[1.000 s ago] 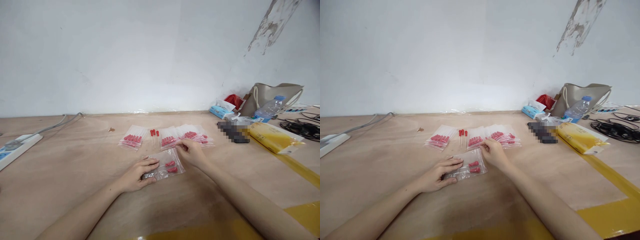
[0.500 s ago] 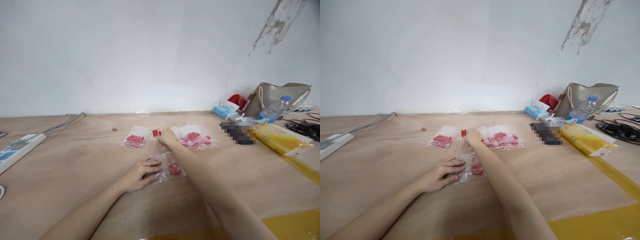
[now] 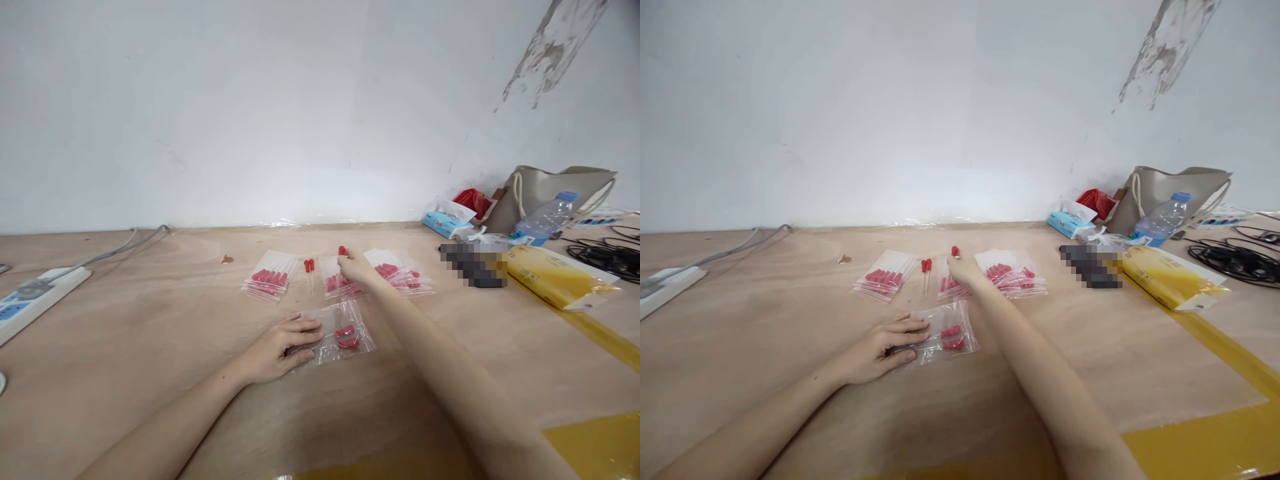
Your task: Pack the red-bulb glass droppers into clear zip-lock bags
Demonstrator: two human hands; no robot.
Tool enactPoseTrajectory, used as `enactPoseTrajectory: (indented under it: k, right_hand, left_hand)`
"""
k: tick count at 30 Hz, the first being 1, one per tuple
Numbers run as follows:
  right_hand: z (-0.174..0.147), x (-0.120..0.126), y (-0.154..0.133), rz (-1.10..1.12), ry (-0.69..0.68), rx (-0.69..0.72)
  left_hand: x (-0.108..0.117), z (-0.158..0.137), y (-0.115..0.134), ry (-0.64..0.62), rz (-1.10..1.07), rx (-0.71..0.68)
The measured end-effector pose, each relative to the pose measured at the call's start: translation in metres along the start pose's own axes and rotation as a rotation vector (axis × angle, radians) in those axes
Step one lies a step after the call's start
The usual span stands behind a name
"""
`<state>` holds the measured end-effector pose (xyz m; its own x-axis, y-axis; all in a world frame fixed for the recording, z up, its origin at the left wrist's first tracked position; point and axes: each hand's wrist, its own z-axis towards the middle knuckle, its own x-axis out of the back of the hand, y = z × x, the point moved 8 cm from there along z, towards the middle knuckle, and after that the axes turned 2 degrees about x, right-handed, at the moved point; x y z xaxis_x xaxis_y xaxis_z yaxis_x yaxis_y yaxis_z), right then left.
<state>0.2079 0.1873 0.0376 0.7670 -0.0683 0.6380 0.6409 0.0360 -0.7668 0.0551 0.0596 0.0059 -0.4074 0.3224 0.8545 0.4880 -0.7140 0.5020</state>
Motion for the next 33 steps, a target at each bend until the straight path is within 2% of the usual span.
enactPoseTrajectory:
  k: [1, 4, 7, 12, 18, 24, 28, 33]
  right_hand:
    - [-0.008, 0.010, 0.008, 0.068, -0.013, 0.027]
    - [-0.038, 0.034, 0.039, 0.562, -0.044, 0.057]
    - [-0.064, 0.051, 0.070, 0.764, 0.062, 0.041]
    - [-0.084, 0.051, 0.092, 0.829, 0.241, 0.000]
    - [-0.089, 0.039, 0.086, 0.887, 0.255, 0.025]
    - [-0.096, 0.024, 0.078, 0.899, 0.128, 0.054]
    - [-0.100, 0.023, 0.077, 0.880, 0.075, 0.070]
    - [-0.099, 0.016, 0.083, 0.915, -0.035, -0.010]
  left_hand:
    - [0.000, 0.000, -0.001, 0.000, -0.004, 0.004]
    - [-0.001, 0.000, -0.003, 0.007, -0.012, 0.013]
    - [-0.001, -0.001, -0.003, 0.008, -0.003, 0.012]
    - [-0.001, -0.001, -0.003, 0.009, -0.009, 0.005]
    - [-0.001, 0.000, -0.002, 0.004, -0.006, 0.012]
    - [0.000, 0.000, -0.002, 0.006, -0.004, 0.024]
    - [0.000, 0.000, -0.001, 0.012, 0.004, 0.028]
    - [0.002, -0.001, 0.002, 0.028, 0.012, 0.038]
